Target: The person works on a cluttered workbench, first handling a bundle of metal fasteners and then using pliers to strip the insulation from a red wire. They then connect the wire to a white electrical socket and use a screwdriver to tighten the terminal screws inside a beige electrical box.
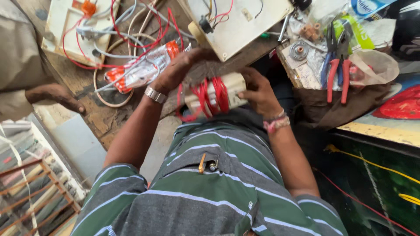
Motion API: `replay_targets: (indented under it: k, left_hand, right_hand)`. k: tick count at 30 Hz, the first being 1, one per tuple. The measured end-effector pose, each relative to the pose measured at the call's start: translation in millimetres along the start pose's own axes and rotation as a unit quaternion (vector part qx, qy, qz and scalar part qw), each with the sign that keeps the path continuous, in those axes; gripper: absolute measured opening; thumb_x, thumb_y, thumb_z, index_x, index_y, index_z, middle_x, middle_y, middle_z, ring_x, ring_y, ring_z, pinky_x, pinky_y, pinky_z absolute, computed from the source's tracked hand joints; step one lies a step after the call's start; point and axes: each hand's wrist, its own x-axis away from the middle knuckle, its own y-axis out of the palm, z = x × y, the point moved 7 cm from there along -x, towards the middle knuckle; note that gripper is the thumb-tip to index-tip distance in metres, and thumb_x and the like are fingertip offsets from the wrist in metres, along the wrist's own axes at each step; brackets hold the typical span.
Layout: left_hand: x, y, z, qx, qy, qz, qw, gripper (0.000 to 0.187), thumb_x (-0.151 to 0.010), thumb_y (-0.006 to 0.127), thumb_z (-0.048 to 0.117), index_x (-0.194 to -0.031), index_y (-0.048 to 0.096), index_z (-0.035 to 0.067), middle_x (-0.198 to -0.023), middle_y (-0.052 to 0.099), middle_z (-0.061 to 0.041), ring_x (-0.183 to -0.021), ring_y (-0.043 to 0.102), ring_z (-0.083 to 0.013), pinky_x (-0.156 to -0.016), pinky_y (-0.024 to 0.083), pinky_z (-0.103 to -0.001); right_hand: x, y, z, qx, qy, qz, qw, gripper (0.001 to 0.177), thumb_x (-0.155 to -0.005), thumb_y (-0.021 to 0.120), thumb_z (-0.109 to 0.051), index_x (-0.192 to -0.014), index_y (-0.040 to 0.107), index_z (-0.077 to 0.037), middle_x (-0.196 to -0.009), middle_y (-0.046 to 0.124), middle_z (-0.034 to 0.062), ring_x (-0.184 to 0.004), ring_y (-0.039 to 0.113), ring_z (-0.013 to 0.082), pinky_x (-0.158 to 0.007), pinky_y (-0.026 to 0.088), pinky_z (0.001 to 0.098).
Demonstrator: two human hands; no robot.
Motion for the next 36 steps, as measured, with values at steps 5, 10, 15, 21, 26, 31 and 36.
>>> replay_targets:
  k: [5,10,15,21,26,31,36]
  left_hand:
    - [23,37,-90,0.184,-0.367,-0.001,0.912,0.086,-0.098,0.026,0.076,-0.147,0.058,0.014,-0.131,0.069,-0.014,-0.09,0.059,-0.0284,-0.067,0.041,-0.044]
    - [89,-31,-67,0.042,-0.359,0.027,0.932,0.052,-0.094,0.072,0.045,-0.12,0.069,0.001,-0.096,0.066,-0.006,-0.081,0.06,-0.0147,-0.068,0.05,-0.032]
    - [131,-177,10,-0.155,-0.201,0.222,0.941,0.024,-0.098,0.077,0.025,-0.109,0.075,0.004,-0.083,0.063,0.003,-0.07,0.052,-0.007,-0.059,0.039,-0.025]
    - [164,-283,86,-0.503,-0.151,0.493,0.694,0.025,-0.099,0.063,0.017,-0.108,0.075,-0.002,-0.103,0.076,-0.012,-0.084,0.068,-0.0183,-0.074,0.052,-0.037]
    - [112,-149,102,-0.663,0.023,0.392,0.637,0.039,-0.089,0.075,0.02,-0.123,0.067,0.002,-0.123,0.066,-0.017,-0.11,0.061,-0.0314,-0.093,0.048,-0.045]
    - [50,39,41,-0.509,0.108,0.094,0.849,0.064,-0.08,0.087,0.024,-0.135,0.059,0.006,-0.144,0.056,-0.019,-0.134,0.054,-0.0389,-0.113,0.045,-0.048]
    - [20,58,-2,-0.282,-0.121,-0.023,0.951,0.086,-0.08,0.084,0.037,-0.146,0.041,0.003,-0.128,0.065,-0.018,-0.114,0.066,-0.0304,-0.095,0.052,-0.041]
  right_hand:
    - [34,-17,-9,-0.204,-0.084,0.084,0.972,0.07,-0.084,0.074,0.003,-0.149,0.048,-0.001,-0.135,0.065,0.016,-0.126,0.064,0.0282,-0.11,0.054,0.041]
    - [64,-71,-7,-0.08,-0.113,0.215,0.967,0.071,-0.086,0.073,0.007,-0.151,0.047,-0.003,-0.132,0.064,0.0133,-0.123,0.064,0.0247,-0.105,0.054,0.0397]
    - [82,-90,-11,-0.02,-0.153,0.163,0.974,0.068,-0.083,0.073,0.005,-0.148,0.053,0.0,-0.132,0.067,0.0132,-0.123,0.066,0.0244,-0.108,0.054,0.0369]
    - [95,-125,-23,-0.159,-0.175,0.253,0.938,0.056,-0.087,0.074,-0.005,-0.14,0.055,-0.002,-0.126,0.068,0.0114,-0.115,0.068,0.0245,-0.098,0.06,0.0383]
    - [89,-115,-7,-0.07,-0.127,0.297,0.944,0.055,-0.086,0.075,0.001,-0.138,0.057,-0.002,-0.123,0.068,0.01,-0.111,0.069,0.0233,-0.094,0.06,0.0393]
    - [72,-78,12,-0.056,-0.066,0.222,0.971,0.063,-0.083,0.077,0.0,-0.142,0.056,-0.001,-0.12,0.07,0.0103,-0.108,0.068,0.0192,-0.094,0.057,0.0341]
    - [71,-70,6,-0.064,-0.082,0.188,0.977,0.065,-0.084,0.078,0.002,-0.145,0.055,0.0,-0.123,0.068,0.0129,-0.112,0.066,0.0203,-0.097,0.055,0.0328]
